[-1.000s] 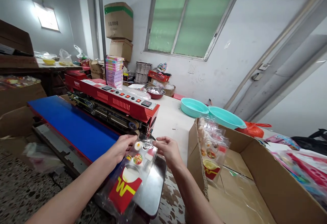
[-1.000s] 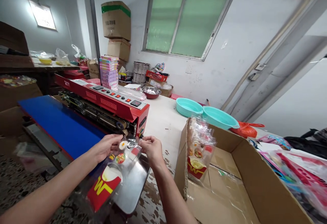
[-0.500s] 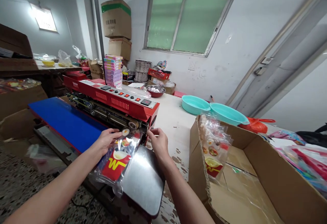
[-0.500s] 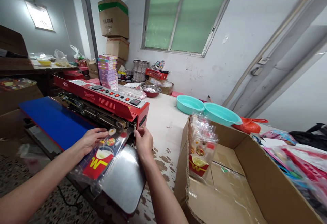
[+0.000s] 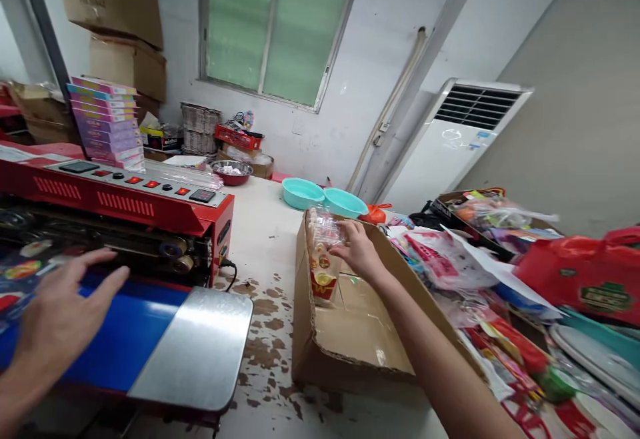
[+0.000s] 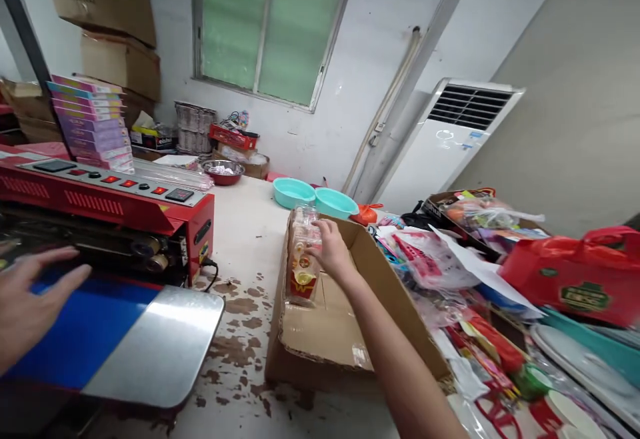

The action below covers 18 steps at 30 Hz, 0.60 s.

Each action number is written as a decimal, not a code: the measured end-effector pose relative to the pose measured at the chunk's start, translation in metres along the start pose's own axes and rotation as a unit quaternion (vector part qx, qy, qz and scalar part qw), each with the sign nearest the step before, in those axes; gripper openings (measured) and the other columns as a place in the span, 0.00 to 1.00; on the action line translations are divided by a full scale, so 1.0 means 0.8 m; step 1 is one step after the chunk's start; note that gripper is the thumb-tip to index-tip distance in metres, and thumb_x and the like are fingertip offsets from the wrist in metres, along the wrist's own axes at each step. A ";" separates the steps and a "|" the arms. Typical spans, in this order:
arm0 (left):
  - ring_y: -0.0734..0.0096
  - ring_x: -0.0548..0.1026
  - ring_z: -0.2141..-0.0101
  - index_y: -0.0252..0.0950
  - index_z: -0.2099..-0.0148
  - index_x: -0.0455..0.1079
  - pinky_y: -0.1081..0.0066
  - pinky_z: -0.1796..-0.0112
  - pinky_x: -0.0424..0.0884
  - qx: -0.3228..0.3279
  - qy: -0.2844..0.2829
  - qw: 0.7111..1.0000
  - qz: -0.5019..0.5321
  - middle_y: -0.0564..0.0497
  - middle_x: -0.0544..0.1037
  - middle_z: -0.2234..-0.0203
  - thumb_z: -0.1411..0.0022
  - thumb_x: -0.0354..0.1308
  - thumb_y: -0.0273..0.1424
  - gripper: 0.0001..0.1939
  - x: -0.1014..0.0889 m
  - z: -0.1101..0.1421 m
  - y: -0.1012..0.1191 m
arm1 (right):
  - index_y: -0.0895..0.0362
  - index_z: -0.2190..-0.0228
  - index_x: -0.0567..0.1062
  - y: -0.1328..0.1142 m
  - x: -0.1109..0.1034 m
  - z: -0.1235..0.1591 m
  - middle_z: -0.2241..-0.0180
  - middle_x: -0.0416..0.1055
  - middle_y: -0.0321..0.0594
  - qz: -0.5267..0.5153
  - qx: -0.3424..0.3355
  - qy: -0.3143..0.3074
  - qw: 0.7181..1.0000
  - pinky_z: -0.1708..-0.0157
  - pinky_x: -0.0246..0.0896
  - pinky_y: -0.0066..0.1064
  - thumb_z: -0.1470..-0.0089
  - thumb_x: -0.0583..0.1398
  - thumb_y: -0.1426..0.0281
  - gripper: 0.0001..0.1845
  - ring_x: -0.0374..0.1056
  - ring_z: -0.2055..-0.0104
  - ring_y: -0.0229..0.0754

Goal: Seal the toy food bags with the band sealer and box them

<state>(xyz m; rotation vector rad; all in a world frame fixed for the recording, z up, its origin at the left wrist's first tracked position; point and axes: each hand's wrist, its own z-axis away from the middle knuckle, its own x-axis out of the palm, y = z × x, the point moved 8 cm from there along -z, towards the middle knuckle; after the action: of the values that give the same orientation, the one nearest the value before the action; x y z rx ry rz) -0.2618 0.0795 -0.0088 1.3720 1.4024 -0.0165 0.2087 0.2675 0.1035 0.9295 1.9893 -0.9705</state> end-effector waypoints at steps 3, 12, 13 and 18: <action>0.62 0.70 0.53 0.46 0.55 0.67 0.66 0.50 0.62 0.054 -0.052 0.991 0.113 0.55 0.73 0.53 0.44 0.54 0.42 0.15 0.016 0.051 0.062 | 0.56 0.60 0.75 0.066 0.025 -0.054 0.54 0.64 0.46 0.039 0.026 -0.081 0.996 0.55 0.60 0.36 0.70 0.70 0.76 0.28 0.64 0.54 0.49; 0.67 0.73 0.60 0.46 0.62 0.71 0.77 0.62 0.62 -0.009 -0.170 0.971 0.170 0.58 0.77 0.62 0.44 0.54 0.46 0.13 0.039 0.091 0.059 | 0.58 0.84 0.74 0.070 0.009 -0.064 0.61 0.71 0.49 -0.063 -0.025 -0.092 0.993 0.55 0.59 0.38 0.62 0.67 0.60 0.14 0.65 0.51 0.52; 0.67 0.73 0.60 0.46 0.63 0.71 0.77 0.63 0.62 -0.012 -0.171 0.970 0.174 0.58 0.77 0.63 0.44 0.54 0.46 0.13 0.038 0.091 0.062 | 0.58 0.83 0.74 0.060 -0.005 -0.062 0.61 0.72 0.49 -0.102 -0.025 -0.085 0.991 0.55 0.60 0.38 0.62 0.66 0.58 0.16 0.65 0.51 0.52; 0.66 0.72 0.62 0.44 0.62 0.72 0.75 0.63 0.63 0.011 -0.182 0.958 0.222 0.56 0.77 0.65 0.44 0.54 0.45 0.13 0.036 0.091 0.114 | 0.58 0.79 0.77 -0.021 -0.106 -0.053 0.65 0.76 0.47 -0.262 -0.016 0.012 0.965 0.58 0.64 0.40 0.64 0.69 0.58 0.16 0.71 0.59 0.48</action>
<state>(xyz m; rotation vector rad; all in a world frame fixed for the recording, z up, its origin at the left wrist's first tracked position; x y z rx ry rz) -0.1422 0.0812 0.0023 1.5836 0.7733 0.0090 0.2231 0.2712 0.1987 0.3943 2.3189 -1.2059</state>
